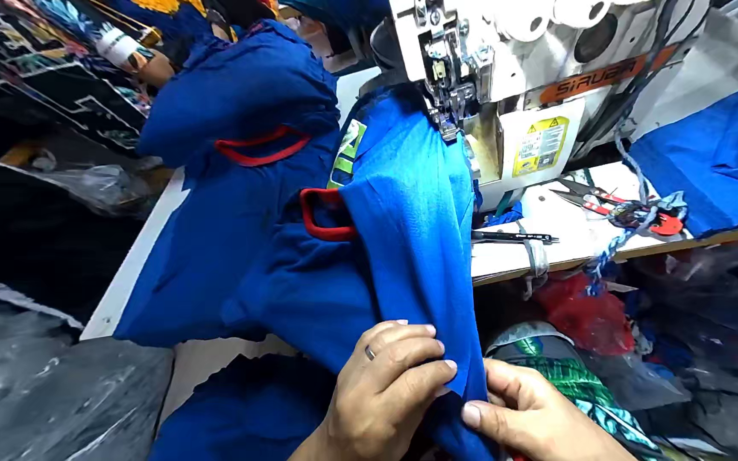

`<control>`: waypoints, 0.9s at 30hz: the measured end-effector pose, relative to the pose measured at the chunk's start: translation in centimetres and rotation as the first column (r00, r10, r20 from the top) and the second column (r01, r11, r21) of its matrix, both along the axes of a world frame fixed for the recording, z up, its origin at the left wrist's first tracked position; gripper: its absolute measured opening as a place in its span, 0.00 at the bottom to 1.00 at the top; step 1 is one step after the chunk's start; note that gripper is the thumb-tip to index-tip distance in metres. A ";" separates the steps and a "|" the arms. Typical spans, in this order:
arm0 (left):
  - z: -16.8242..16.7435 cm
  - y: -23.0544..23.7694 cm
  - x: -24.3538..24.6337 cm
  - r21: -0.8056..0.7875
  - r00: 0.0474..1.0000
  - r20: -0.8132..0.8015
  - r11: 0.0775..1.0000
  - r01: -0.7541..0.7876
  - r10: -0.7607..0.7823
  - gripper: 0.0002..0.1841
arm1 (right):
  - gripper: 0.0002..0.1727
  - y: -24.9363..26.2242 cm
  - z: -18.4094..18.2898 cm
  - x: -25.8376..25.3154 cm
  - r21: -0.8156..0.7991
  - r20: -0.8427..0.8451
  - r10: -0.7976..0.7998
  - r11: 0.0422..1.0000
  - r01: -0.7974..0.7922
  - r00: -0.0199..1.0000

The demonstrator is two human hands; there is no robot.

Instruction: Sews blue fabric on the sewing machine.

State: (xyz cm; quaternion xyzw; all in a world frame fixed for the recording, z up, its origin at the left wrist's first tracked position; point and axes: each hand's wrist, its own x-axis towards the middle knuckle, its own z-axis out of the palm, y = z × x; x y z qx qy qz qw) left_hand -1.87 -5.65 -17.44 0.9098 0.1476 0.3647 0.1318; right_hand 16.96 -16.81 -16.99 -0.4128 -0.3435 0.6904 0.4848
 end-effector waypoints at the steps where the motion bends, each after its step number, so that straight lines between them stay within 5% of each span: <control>1: 0.0 0.1 0.1 -0.008 1.000 0.010 1.000 -0.002 0.002 0.10 | 0.09 0.2 -0.2 0.0 -0.046 -0.084 0.003 0.999 -0.006 0.996; 7: 0.4 0.1 0.0 -0.051 0.999 0.030 0.999 -0.010 0.011 0.10 | 0.09 1.1 -1.6 0.6 -0.080 -0.250 -0.144 0.989 0.128 0.958; 10: 0.9 -0.1 0.0 -0.122 0.997 0.067 0.992 0.033 -0.025 0.09 | 0.17 1.3 -1.4 1.2 -0.144 -0.344 -0.122 0.987 0.076 0.931; 14: 3.5 -0.5 -0.7 -0.255 0.986 0.151 0.960 0.112 -0.075 0.07 | 0.14 0.9 -0.8 1.1 -0.178 -0.346 -0.059 0.984 -0.004 0.936; 19: 5.7 -1.3 -1.0 -0.191 0.992 0.113 0.978 0.084 -0.063 0.05 | 0.05 -0.1 -0.6 1.1 0.047 -0.078 0.002 0.999 0.001 0.997; 27: 1.9 -2.0 0.4 -0.026 0.999 -0.033 1.000 -0.015 0.014 0.09 | 0.06 -0.7 -0.5 1.2 0.193 0.178 -0.067 0.981 0.032 0.982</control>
